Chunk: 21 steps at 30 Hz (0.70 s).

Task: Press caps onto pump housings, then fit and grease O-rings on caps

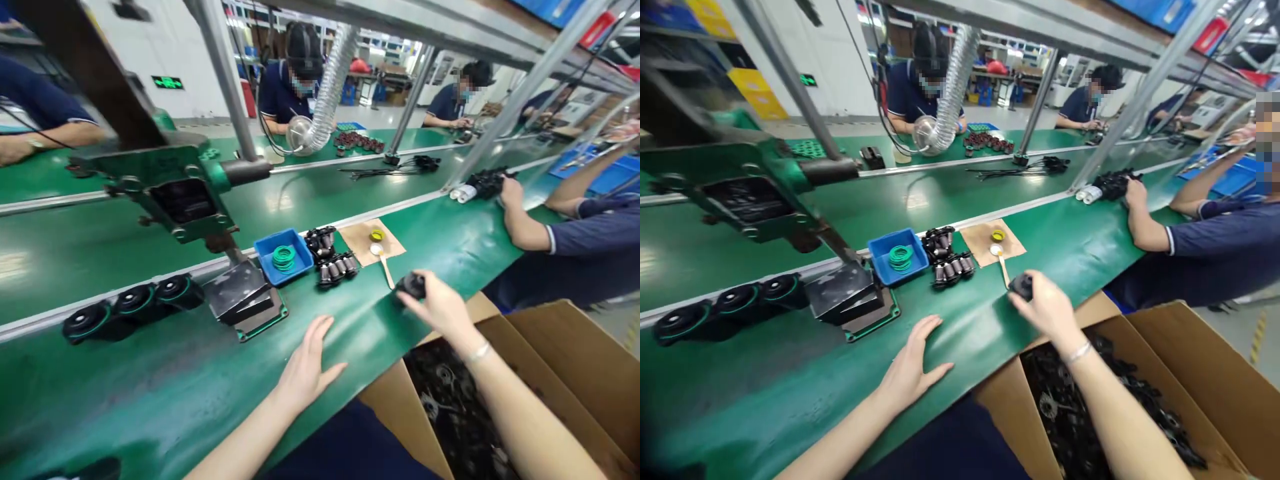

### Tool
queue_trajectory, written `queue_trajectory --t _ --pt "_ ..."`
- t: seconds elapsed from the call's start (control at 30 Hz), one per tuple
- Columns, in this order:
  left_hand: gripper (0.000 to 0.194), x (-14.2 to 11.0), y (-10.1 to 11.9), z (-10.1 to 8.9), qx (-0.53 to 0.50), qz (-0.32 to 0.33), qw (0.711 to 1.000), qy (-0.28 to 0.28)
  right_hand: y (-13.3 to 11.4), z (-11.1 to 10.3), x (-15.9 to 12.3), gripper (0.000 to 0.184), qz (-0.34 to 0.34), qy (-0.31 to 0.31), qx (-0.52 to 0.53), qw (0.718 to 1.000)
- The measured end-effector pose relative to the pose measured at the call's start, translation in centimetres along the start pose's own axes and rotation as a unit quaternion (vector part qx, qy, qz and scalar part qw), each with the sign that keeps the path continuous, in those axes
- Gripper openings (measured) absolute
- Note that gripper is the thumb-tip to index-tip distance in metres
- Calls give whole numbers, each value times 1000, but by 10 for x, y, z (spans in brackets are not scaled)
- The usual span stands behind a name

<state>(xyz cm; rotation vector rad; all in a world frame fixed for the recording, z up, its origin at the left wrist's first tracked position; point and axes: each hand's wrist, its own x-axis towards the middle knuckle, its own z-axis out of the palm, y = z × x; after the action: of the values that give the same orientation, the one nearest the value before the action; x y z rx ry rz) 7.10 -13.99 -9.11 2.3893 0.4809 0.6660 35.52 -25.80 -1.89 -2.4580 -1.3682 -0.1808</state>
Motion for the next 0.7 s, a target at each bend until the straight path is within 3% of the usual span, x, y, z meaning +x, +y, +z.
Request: queue_trajectory --t 0.13,0.2,0.27,0.37,0.47,0.57,0.63,0.7 --pt "54 2 -10 5 28 1 998 -58 104 -15 61 75 152 27 -48 987" --pt "49 3 -12 5 34 2 997 -68 144 -27 73 79 199 61 -74 975" --pt "48 5 -13 5 42 -8 997 -68 171 -38 63 66 246 108 -100 958" --pt "48 8 -15 5 48 -10 997 -61 187 -36 9 45 320 139 -126 929" --pt "47 9 -16 7 58 3 996 -62 180 6 -70 42 358 51 -114 925" --pt "46 10 -16 9 78 24 994 -71 163 77 -131 37 324 -121 -50 937" --pt "45 11 -14 10 92 38 992 -71 156 123 -150 39 299 -223 -14 928" --pt "45 11 -12 10 104 46 991 -68 155 159 -151 43 295 -298 8 908"
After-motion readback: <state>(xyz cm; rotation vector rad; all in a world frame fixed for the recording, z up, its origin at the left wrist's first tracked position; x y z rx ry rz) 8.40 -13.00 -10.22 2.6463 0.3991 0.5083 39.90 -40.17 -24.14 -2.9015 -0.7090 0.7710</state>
